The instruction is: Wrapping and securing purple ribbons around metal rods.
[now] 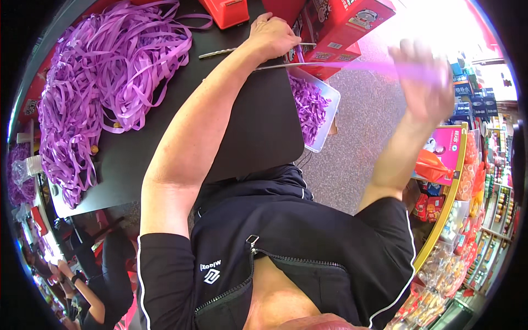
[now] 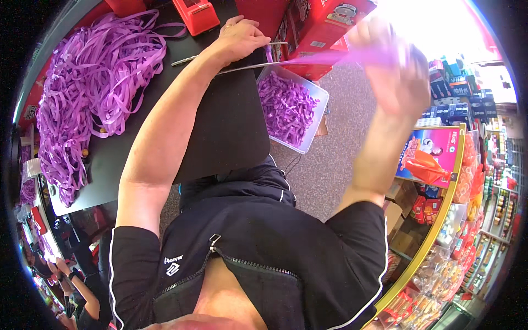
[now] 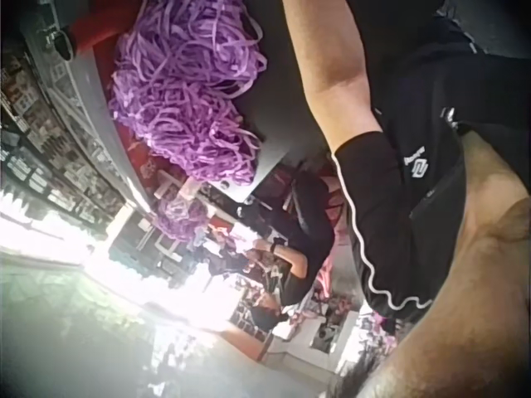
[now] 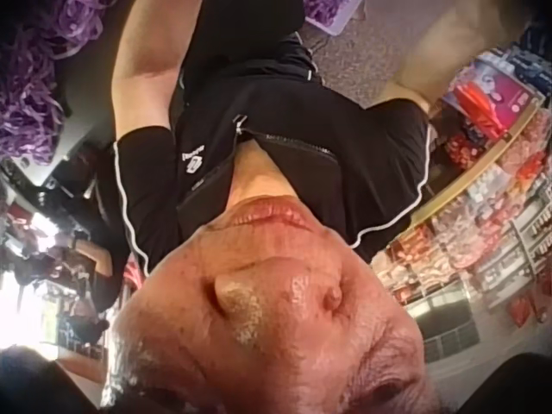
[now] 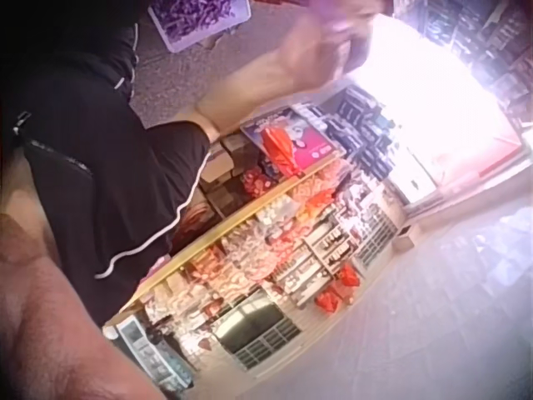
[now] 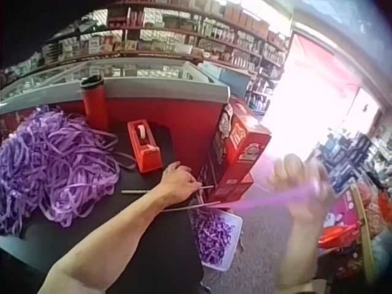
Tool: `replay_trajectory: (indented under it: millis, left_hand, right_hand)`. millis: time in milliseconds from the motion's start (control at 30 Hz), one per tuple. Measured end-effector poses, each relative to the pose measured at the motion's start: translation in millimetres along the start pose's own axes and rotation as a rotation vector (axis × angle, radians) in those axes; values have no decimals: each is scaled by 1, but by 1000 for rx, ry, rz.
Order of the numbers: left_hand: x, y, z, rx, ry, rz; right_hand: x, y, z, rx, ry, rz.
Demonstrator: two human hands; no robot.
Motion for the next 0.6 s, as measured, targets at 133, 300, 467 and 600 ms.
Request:
replay_trajectory:
  millis: [133,300,467,600]
  left_hand:
    - [12,8,-7,33,-19,-24]
    - [13,8,-9,74,-14,-78]
    - [22,11,-10,35,4,4]
    - [30,8,-10,73,9,13]
  right_hand:
    - [-18,27,93,196,-63,228]
    - [-71,45,185,-73,448,433]
    - [-93,45,219,-155,547,490]
    - [-76,51,204,-53,423,490]
Point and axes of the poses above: each hand's wrist, its own z-axis away from the middle knuckle, its own y-axis out of the palm, x = y × z, the point moved 6 cm from there along -z, towards the middle knuckle, and after that the axes turned 3 degrees about -x, right-handed, at the moved point
